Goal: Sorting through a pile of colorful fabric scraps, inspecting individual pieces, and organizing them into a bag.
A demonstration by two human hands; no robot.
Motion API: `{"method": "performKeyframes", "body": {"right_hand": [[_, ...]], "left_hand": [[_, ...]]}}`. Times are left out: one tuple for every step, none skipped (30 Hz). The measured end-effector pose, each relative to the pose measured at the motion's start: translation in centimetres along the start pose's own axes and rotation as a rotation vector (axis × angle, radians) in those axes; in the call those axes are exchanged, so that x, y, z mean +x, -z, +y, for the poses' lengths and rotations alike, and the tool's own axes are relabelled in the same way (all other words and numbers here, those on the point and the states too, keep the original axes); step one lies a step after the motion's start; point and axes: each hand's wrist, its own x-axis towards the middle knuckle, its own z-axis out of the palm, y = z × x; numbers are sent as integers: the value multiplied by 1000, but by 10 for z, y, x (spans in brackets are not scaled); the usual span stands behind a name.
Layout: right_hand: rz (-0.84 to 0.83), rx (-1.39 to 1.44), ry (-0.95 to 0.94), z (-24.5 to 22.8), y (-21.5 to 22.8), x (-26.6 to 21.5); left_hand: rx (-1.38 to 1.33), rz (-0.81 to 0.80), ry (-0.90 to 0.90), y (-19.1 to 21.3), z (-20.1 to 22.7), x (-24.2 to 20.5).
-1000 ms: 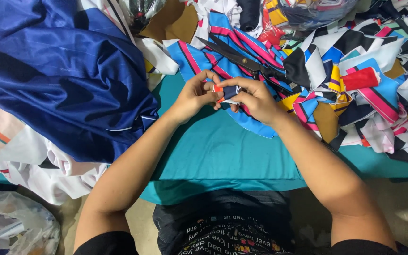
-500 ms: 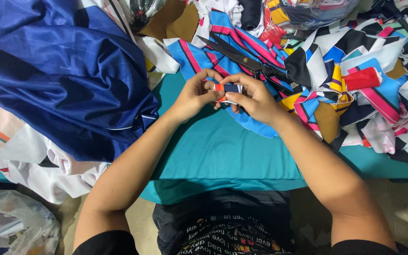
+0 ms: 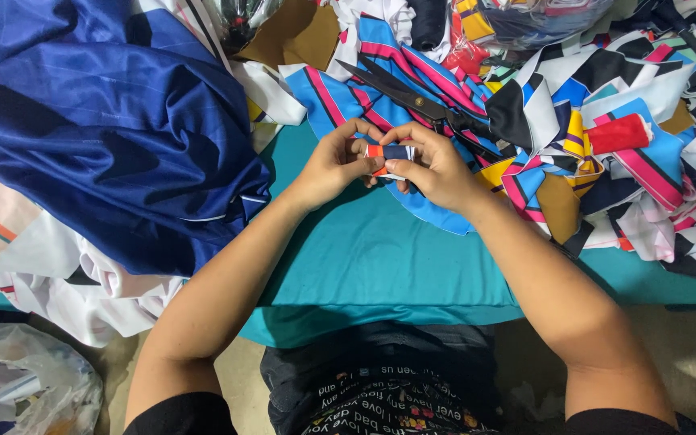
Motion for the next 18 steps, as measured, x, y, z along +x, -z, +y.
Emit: {"method": "performKeyframes", "body": {"right_hand": [[0,0,1,0,0,0],[-4,-1,0,-1,-1,0],[-7,-1,-1,-1,-1,0],[-7,-1,-1,-1,-1,0],[-7,-3,-1,-2,-1,0],[-7,-6,-1,-2,-1,0],[-7,-6,-1,-2,-1,0],[-9,-10,-3,-2,-1,0],[-13,-15,-3,-2,-1,0],[-13,-15,-3,-3,-1,0],[-11,-25,-9,-4,-2,-1],[-10,-35,-14,-5,-3,-1],[-9,-34,-15,-5,-3,-1],[-6,-40,-14,-6,-3,-1],[-4,-46,-14,-6,-3,-1],[-3,-46,-15,-5,-3,-2],[15,-40,-13,-3,-3,-2],[32,-33,-11,-1,-3,-2]], "left_hand": [[0,0,-1,0,0,0],[2,-2,0,0,0,0],[4,-3,0,1,-1,0],[4,-3,0,0,-1,0],[5,-2,-2,0,-1,0],[6,-2,-4,0,-1,0],[6,-2,-3,1,-2,0],[11,-4,-3,1,-3,0],[18,-5,-3,2,-3,0],[19,-5,-4,3,-4,0],[15,-7,0,3,-4,0],[12,-8,3,3,-5,0],[12,-9,3,3,-5,0],[18,-9,0,3,-4,0],[24,-8,-3,3,-4,0],[24,-9,-3,2,-4,0],[29,-4,-13,1,-4,1],[34,0,-23,0,-4,1]]}}
